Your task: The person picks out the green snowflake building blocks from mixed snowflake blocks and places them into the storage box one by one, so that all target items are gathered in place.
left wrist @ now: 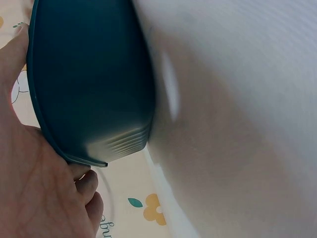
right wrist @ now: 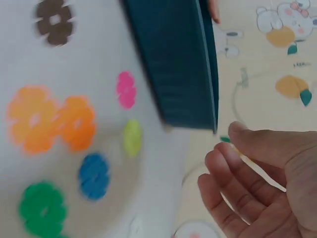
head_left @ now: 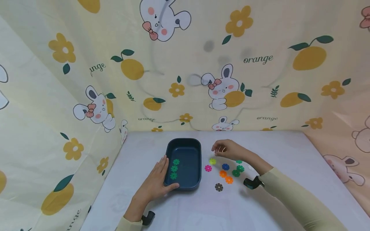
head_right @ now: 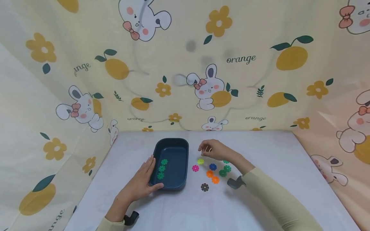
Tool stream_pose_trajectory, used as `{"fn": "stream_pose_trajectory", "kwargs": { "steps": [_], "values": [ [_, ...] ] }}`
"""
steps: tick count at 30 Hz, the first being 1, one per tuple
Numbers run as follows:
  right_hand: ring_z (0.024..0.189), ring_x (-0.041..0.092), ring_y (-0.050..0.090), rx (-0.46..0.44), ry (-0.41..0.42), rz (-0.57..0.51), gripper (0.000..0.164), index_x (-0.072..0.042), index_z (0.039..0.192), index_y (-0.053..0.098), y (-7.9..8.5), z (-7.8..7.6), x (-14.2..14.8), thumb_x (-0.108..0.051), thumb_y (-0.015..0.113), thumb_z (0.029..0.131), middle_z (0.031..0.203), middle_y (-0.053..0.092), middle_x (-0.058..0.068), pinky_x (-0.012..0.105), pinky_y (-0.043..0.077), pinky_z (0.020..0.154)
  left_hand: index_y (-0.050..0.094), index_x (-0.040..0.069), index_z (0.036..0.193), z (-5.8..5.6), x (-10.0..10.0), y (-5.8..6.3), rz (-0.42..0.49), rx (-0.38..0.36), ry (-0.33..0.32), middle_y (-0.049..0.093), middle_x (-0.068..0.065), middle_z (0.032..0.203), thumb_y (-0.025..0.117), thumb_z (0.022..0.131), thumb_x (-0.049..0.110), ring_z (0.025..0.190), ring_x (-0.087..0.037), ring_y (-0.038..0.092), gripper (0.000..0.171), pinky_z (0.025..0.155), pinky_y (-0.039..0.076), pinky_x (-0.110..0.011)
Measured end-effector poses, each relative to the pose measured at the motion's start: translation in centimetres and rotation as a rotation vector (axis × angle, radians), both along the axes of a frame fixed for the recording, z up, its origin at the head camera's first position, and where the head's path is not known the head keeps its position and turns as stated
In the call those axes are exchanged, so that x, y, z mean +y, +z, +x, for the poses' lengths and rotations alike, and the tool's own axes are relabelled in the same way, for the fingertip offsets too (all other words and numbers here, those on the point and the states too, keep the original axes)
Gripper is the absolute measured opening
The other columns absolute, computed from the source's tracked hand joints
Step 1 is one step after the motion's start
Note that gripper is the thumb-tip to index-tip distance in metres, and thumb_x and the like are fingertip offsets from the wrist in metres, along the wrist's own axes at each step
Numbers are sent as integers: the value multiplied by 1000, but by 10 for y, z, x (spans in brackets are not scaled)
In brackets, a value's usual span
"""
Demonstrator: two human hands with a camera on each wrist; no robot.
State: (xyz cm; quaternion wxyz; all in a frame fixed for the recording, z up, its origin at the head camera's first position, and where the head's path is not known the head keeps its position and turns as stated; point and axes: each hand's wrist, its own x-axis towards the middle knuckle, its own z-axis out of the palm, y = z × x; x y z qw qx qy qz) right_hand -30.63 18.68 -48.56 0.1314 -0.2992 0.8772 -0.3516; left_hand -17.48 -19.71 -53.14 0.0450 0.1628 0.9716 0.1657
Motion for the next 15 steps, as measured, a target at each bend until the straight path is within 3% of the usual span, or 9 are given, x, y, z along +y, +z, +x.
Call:
{"fn": "stream_pose_trajectory", "kwargs": {
  "steps": [6, 15],
  "values": [
    [90, 18, 61, -28, -45, 56, 15, -6, 114, 74, -10, 19, 32, -10, 77, 100, 96, 67, -3, 25, 58, 78, 9, 5, 172, 0, 1, 1, 5, 3, 4, 3, -10, 181, 66, 94, 74, 167, -25, 7, 119, 136, 11, -46],
    [86, 19, 54, -96, -119, 88, 21, -13, 112, 75, -35, 42, 62, -14, 85, 94, 94, 62, -1, 24, 50, 67, 10, 5, 172, 1, 1, 1, 21, 10, 3, 3, -10, 181, 68, 94, 72, 167, -26, 8, 119, 136, 12, -47]
  ]
}}
